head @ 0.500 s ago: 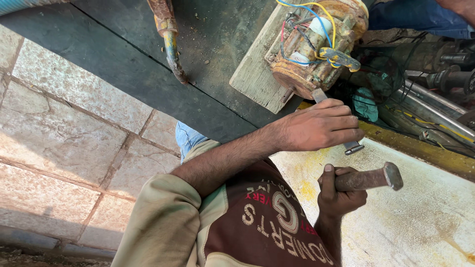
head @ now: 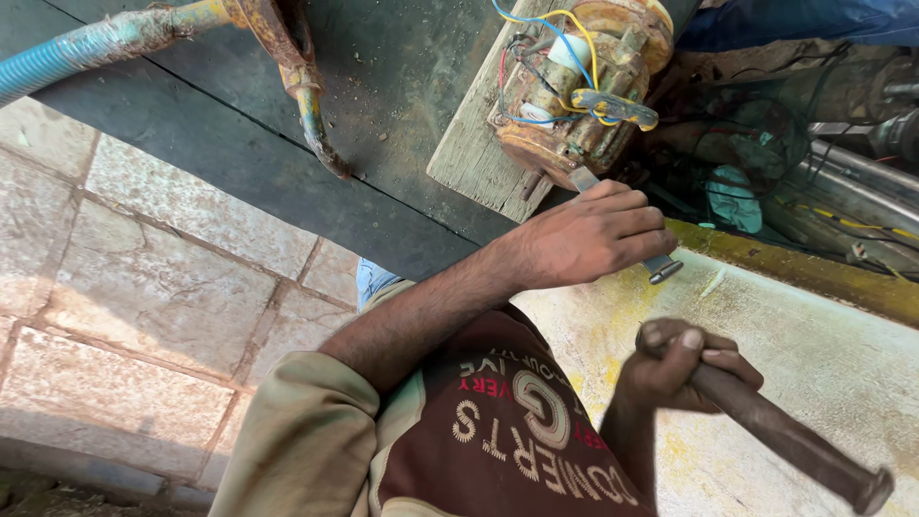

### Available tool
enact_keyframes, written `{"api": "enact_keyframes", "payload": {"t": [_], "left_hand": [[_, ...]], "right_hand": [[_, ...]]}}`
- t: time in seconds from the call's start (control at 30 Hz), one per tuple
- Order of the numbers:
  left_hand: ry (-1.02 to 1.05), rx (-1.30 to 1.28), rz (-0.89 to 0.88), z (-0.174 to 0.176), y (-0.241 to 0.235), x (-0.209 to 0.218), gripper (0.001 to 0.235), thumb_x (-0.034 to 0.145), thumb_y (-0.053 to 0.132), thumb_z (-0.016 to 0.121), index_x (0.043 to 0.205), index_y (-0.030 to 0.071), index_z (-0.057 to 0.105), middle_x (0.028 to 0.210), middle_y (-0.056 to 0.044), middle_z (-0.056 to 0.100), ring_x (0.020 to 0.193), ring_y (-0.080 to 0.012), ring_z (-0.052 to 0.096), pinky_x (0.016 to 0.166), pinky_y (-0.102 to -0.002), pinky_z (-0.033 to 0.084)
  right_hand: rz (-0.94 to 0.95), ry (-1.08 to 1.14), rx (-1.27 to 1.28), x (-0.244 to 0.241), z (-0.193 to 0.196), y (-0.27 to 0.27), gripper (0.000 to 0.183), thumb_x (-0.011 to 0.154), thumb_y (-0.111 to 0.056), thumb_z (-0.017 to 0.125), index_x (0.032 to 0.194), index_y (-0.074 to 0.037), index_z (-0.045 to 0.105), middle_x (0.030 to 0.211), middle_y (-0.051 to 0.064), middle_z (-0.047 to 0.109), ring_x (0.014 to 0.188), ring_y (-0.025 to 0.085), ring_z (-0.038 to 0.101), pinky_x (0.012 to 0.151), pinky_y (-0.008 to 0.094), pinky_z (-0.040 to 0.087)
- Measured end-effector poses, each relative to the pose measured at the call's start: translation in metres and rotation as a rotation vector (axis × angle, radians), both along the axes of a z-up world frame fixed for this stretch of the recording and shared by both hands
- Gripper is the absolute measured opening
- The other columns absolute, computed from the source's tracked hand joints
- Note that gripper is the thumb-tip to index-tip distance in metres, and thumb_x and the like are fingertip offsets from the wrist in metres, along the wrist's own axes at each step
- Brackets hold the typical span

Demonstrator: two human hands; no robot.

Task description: The person uses a wrench to loosen and tighten bolts on a small electric motor mounted on a wooden block. They then use a hammer and a metal bar to tap the motor shaft, likely to adjust or seat a component.

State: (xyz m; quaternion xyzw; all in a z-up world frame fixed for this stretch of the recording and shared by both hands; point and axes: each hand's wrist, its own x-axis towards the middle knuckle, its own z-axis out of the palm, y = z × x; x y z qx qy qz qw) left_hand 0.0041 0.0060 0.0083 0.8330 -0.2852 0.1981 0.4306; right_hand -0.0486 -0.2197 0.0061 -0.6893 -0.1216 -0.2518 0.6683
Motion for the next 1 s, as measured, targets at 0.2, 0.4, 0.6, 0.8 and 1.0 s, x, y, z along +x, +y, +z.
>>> {"api": "enact_keyframes", "payload": {"t": [0.2,0.4,0.6,0.8,1.0], "left_hand": [[-0.052,0.020,0.038,0.006,0.001,0.005,0.033,0.097,0.021,0.060,0.127,0.007,0.062,0.121,-0.005,0.061,0.118,-0.0211,0.058,0.104,-0.039,0.044],[0.006,0.080,0.007,0.007,0.001,-0.001,0.037,0.095,0.021,0.060,0.128,0.004,0.063,0.116,-0.005,0.062,0.115,-0.0210,0.059,0.105,-0.039,0.045],[0.003,0.113,0.028,0.005,-0.001,0.001,0.039,0.095,0.019,0.060,0.132,0.005,0.063,0.118,-0.004,0.062,0.115,-0.0206,0.059,0.105,-0.038,0.045],[0.013,0.110,0.004,0.005,0.000,0.000,0.042,0.092,0.022,0.059,0.130,0.005,0.063,0.117,-0.005,0.063,0.114,-0.0212,0.059,0.101,-0.039,0.044],[0.033,0.165,0.010,0.004,0.001,0.000,0.037,0.095,0.020,0.059,0.130,0.007,0.064,0.115,-0.003,0.062,0.114,-0.0198,0.059,0.105,-0.038,0.044]], "right_hand": [[0.122,0.319,-0.502,-0.006,-0.031,0.001,0.017,0.097,0.009,0.070,0.093,-0.002,0.059,0.078,0.008,0.064,0.065,0.013,0.057,0.062,0.028,0.047],[0.101,0.473,-0.120,-0.024,-0.037,-0.003,0.020,0.096,0.009,0.069,0.102,-0.003,0.054,0.071,0.007,0.061,0.055,0.010,0.057,0.049,0.025,0.044],[0.115,0.129,0.002,-0.009,-0.030,-0.015,0.022,0.098,0.011,0.063,0.109,-0.004,0.054,0.081,0.010,0.062,0.058,0.015,0.063,0.045,0.027,0.048],[0.299,0.329,-0.365,-0.005,-0.069,-0.009,0.016,0.096,0.008,0.071,0.109,0.000,0.065,0.085,0.010,0.064,0.059,0.012,0.060,0.055,0.025,0.050],[0.134,0.398,-0.226,-0.025,-0.060,-0.006,0.016,0.097,0.006,0.070,0.100,-0.004,0.057,0.065,0.006,0.060,0.059,0.011,0.059,0.058,0.024,0.049]]}}
